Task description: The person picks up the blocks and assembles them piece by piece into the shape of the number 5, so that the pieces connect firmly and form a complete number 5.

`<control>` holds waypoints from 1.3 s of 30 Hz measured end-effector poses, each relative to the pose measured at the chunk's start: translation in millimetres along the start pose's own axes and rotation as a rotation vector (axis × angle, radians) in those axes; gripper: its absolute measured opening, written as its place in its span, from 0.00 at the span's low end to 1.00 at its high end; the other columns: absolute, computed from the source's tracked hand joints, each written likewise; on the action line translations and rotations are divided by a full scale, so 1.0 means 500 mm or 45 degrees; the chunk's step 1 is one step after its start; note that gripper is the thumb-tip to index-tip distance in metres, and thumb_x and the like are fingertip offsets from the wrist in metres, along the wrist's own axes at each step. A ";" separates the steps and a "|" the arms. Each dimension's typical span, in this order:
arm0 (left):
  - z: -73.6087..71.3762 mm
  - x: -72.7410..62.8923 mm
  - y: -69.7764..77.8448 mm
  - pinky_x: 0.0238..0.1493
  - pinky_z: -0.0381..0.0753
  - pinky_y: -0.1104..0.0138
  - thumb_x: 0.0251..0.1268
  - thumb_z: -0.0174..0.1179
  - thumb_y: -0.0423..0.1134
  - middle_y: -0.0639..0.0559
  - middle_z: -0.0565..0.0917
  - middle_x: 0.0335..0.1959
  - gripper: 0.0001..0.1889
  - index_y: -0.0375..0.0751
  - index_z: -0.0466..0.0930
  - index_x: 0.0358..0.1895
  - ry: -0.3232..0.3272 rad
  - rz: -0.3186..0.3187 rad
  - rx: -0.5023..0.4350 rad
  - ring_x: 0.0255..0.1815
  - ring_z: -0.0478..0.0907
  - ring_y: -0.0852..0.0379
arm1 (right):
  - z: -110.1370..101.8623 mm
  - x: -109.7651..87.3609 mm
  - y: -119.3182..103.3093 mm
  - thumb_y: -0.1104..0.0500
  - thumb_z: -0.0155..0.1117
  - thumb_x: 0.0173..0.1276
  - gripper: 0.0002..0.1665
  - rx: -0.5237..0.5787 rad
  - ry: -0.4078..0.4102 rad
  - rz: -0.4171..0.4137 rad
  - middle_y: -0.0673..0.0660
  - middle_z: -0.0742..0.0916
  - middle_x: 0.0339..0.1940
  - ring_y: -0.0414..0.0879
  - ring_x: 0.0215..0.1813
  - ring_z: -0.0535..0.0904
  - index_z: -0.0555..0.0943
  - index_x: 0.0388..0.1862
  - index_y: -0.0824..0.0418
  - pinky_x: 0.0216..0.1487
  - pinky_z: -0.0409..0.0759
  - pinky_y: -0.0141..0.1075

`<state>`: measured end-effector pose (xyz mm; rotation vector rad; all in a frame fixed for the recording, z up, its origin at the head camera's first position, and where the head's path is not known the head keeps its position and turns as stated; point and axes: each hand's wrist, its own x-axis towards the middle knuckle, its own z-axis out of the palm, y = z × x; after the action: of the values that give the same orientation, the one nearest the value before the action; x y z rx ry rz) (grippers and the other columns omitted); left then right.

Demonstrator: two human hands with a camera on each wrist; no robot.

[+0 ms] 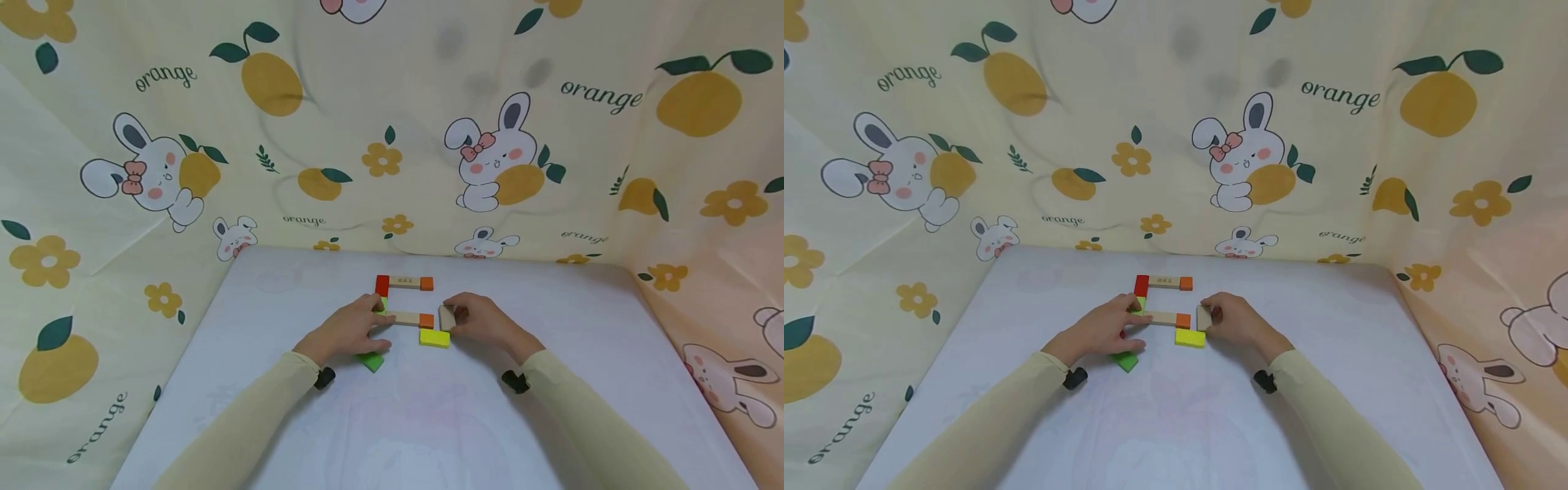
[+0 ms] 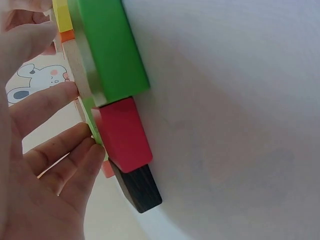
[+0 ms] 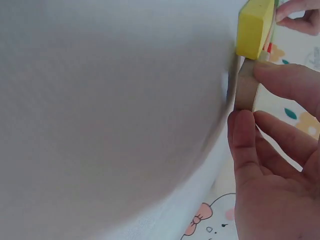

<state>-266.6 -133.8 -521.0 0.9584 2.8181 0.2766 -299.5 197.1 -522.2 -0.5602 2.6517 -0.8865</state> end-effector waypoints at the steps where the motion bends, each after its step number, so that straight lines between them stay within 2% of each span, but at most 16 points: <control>1: 0.000 0.001 -0.001 0.54 0.81 0.66 0.73 0.68 0.63 0.50 0.74 0.65 0.34 0.58 0.79 0.77 0.001 0.003 0.001 0.59 0.69 0.56 | 0.002 -0.002 -0.001 0.66 0.82 0.63 0.37 0.004 0.005 0.005 0.54 0.86 0.59 0.51 0.54 0.80 0.82 0.72 0.62 0.59 0.84 0.46; 11: 0.001 0.004 0.001 0.53 0.81 0.66 0.71 0.68 0.64 0.50 0.75 0.65 0.34 0.59 0.79 0.77 0.002 0.000 -0.001 0.58 0.69 0.56 | 0.024 -0.045 -0.025 0.67 0.82 0.61 0.37 0.065 0.059 0.007 0.54 0.86 0.59 0.50 0.53 0.80 0.83 0.71 0.64 0.53 0.86 0.40; 18: -0.002 0.002 0.006 0.52 0.81 0.66 0.71 0.69 0.63 0.49 0.75 0.65 0.34 0.59 0.79 0.77 -0.002 -0.014 0.001 0.58 0.69 0.56 | 0.040 -0.070 -0.047 0.67 0.83 0.61 0.36 0.093 0.076 -0.009 0.52 0.86 0.60 0.48 0.53 0.81 0.84 0.70 0.63 0.54 0.86 0.40; 27: -0.006 0.000 0.009 0.53 0.82 0.66 0.71 0.69 0.63 0.49 0.75 0.64 0.34 0.58 0.80 0.77 0.003 -0.011 0.000 0.57 0.69 0.55 | 0.040 -0.080 -0.036 0.68 0.84 0.61 0.37 0.000 0.124 -0.036 0.53 0.85 0.62 0.48 0.53 0.81 0.83 0.70 0.63 0.54 0.86 0.40; 31: -0.006 0.000 0.008 0.52 0.81 0.66 0.72 0.69 0.63 0.49 0.74 0.64 0.34 0.59 0.79 0.77 -0.018 -0.027 -0.001 0.57 0.69 0.56 | 0.047 -0.083 -0.033 0.67 0.84 0.62 0.36 0.009 0.089 -0.081 0.54 0.85 0.62 0.48 0.54 0.81 0.83 0.70 0.64 0.56 0.86 0.41; 35: -0.007 0.000 0.010 0.53 0.82 0.66 0.72 0.69 0.62 0.48 0.74 0.64 0.33 0.59 0.79 0.77 -0.020 -0.024 -0.007 0.57 0.69 0.55 | 0.061 -0.091 -0.042 0.68 0.83 0.61 0.35 0.013 0.091 -0.140 0.54 0.85 0.62 0.47 0.53 0.82 0.83 0.69 0.65 0.57 0.85 0.43; 39: -0.005 0.001 0.008 0.54 0.81 0.65 0.72 0.69 0.62 0.48 0.75 0.64 0.33 0.58 0.79 0.77 -0.008 -0.016 0.000 0.57 0.70 0.55 | 0.079 -0.096 -0.060 0.66 0.83 0.63 0.35 0.012 0.085 -0.139 0.51 0.85 0.63 0.44 0.53 0.81 0.84 0.69 0.63 0.58 0.85 0.43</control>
<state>-265.0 -130.8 -517.8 0.9392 2.8178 0.2714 -233.8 176.5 -526.8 -0.6905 2.6969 -0.9639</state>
